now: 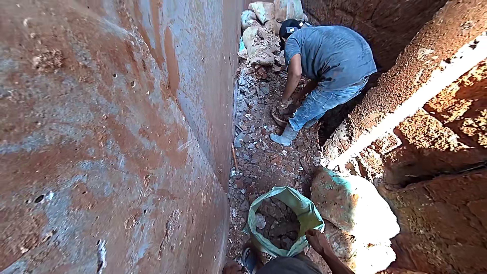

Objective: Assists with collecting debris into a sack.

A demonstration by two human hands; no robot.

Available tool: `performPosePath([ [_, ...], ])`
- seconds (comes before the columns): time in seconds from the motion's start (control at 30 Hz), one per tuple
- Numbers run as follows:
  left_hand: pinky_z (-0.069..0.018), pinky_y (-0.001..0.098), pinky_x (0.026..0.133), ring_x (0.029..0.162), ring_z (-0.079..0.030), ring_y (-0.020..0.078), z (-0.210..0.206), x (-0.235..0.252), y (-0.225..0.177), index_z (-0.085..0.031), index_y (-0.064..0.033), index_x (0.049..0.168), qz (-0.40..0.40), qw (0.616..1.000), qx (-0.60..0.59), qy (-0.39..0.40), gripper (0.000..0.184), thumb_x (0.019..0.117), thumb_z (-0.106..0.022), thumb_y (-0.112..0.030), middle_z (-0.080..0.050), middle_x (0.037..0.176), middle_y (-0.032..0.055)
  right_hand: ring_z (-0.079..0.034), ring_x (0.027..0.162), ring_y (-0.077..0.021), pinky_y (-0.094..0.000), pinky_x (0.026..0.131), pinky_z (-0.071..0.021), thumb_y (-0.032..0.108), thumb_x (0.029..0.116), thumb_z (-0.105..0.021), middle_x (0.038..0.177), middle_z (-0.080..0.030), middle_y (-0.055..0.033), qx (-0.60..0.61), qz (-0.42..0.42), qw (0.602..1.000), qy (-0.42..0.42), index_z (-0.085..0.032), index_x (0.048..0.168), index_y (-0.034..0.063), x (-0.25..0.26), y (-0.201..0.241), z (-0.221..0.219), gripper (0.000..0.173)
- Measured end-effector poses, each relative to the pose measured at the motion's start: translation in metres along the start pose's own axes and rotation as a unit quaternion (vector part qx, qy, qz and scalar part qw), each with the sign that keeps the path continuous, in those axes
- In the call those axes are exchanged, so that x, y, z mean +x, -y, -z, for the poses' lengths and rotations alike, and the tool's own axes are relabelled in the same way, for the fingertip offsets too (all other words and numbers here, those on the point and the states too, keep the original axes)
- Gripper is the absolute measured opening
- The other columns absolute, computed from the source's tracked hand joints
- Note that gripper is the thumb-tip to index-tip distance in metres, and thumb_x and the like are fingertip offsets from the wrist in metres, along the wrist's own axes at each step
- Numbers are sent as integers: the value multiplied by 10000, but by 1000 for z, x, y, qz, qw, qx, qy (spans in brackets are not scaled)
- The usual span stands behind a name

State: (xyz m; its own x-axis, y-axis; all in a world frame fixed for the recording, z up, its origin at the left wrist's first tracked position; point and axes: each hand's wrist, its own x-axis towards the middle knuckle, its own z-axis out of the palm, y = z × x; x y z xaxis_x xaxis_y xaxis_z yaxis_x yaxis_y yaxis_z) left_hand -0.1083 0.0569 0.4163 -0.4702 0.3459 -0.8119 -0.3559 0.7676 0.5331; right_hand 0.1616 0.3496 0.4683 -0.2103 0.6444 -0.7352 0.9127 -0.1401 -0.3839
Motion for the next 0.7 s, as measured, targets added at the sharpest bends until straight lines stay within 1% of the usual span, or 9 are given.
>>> performPosePath([
  [0.1, -553, 506, 890, 972, -697, 350, -1, 5, 4, -635, 82, 1215, 0, 1000, 8, -2, 284, 1041, -527, -115, -697, 1114, 266, -674, 1149, -345, -547, 1028, -494, 214, 1041, -546, 1204, -710, -202, -1, -5, 1000, 9, -696, 1241, 39, -1, -4, -2, 304],
  [0.2, -550, 505, 899, 977, -688, 357, -2, 6, 3, -629, 100, 1212, -7, 1000, -1, -2, 278, 1035, -528, -90, -683, 1117, 281, -674, 1138, -351, -544, 1014, -501, 207, 1042, -547, 1198, -707, -211, 6, -8, 1000, 7, -691, 1239, 26, -2, -1, -1, 303],
  [0.3, -555, 511, 893, 974, -695, 360, -4, 6, 4, -640, 97, 1194, -6, 1000, -1, -6, 272, 1027, -537, -91, -690, 1102, 279, -668, 1159, -349, -541, 1024, -499, 219, 1044, -549, 1222, -699, -212, 5, -11, 1000, 10, -688, 1248, 32, -1, 1, 0, 310],
  [0.43, -542, 517, 935, 1036, -688, 376, -3, 1, 3, -615, 92, 1257, -3, 1000, -7, -2, 309, 1034, -533, -105, -681, 1163, 286, -671, 1152, -348, -548, 1028, -494, 212, 1041, -546, 1215, -704, -206, -15, -2, 1000, 14, -693, 1244, 35, -4, 11, 5, 307],
  [0.5, -542, 517, 945, 1044, -690, 377, -4, 2, 5, -621, 86, 1258, 0, 1000, -7, -7, 310, 1033, -545, -113, -686, 1163, 281, -673, 1145, -345, -542, 1023, -496, 209, 1041, -545, 1210, -706, -202, -15, 0, 1000, 15, -692, 1244, 38, -3, 16, 8, 304],
  [0.53, -543, 515, 945, 1041, -692, 375, -4, 1, 5, -623, 88, 1253, 2, 1000, -9, -10, 306, 1035, -547, -114, -687, 1160, 282, -674, 1134, -346, -540, 1013, -498, 205, 1040, -546, 1200, -708, -204, -15, 0, 1000, 14, -694, 1240, 37, -3, 17, 9, 300],
  [0.63, -551, 507, 919, 1003, -697, 365, -6, 1, 9, -632, 94, 1229, 4, 1000, -16, -13, 292, 1038, -543, -109, -687, 1140, 284, -667, 1159, -344, -536, 1034, -488, 205, 1053, -533, 1232, -697, -208, -12, 2, 1000, 20, -682, 1272, 36, -2, 21, 11, 315],
  [0.7, -556, 507, 911, 1002, -697, 369, -6, 1, 12, -623, 98, 1234, 6, 1000, -27, -14, 292, 1035, -540, -99, -683, 1146, 291, -664, 1164, -347, -536, 1037, -486, 198, 1047, -536, 1236, -693, -215, -12, 3, 1000, 22, -682, 1266, 30, -3, 22, 11, 312],
])
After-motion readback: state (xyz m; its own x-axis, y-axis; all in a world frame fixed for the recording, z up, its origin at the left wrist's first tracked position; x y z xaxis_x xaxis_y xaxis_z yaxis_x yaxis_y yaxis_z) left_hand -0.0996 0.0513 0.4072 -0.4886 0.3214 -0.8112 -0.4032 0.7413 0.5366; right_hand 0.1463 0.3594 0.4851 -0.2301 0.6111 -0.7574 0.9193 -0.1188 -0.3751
